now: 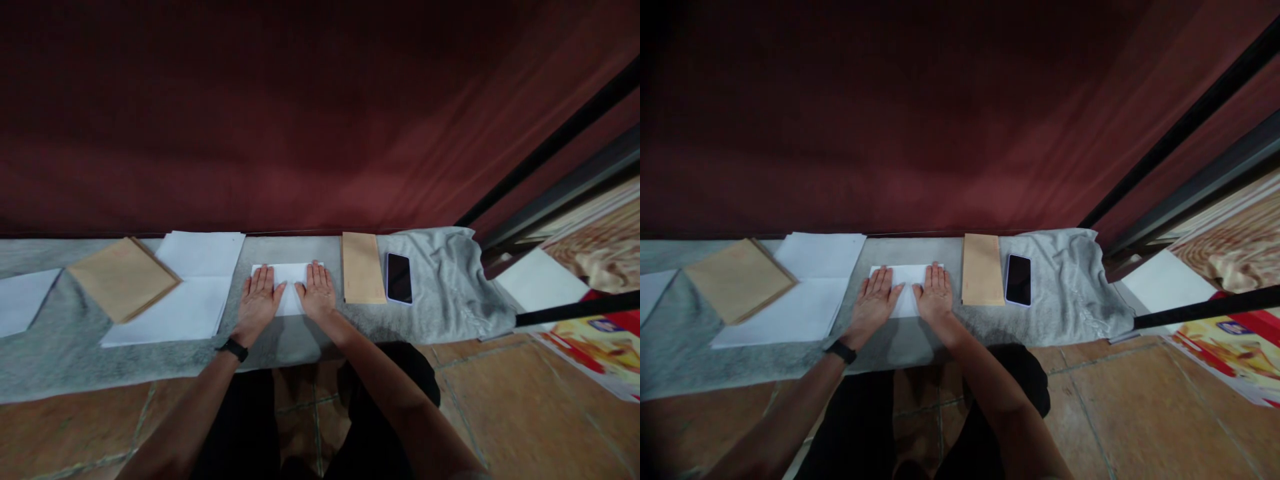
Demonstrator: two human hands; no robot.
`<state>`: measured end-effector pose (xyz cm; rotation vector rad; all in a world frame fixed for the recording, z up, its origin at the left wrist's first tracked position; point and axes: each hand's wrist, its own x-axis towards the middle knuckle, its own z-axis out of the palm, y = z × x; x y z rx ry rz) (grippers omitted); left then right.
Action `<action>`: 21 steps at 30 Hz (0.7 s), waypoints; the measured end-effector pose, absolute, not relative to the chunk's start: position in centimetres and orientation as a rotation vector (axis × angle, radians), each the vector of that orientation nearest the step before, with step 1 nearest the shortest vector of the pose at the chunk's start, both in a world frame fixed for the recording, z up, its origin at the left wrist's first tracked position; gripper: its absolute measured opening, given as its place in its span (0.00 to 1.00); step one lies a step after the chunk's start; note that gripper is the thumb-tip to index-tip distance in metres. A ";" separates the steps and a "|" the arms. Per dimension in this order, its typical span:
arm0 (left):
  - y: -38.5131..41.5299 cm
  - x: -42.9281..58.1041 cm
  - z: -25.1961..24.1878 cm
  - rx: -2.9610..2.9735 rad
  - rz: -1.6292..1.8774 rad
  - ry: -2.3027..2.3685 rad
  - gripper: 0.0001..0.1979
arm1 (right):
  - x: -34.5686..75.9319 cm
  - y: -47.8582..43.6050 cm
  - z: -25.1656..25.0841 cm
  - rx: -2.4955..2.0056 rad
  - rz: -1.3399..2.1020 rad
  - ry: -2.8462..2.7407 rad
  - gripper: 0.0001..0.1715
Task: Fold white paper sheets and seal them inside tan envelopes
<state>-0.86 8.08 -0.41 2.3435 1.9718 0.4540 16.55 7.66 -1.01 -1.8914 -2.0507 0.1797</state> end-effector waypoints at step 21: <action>5.2 -2.6 -0.7 2.349 0.526 2.121 0.35 | 16.6 2.6 -1.1 -1.533 0.180 -2.245 0.35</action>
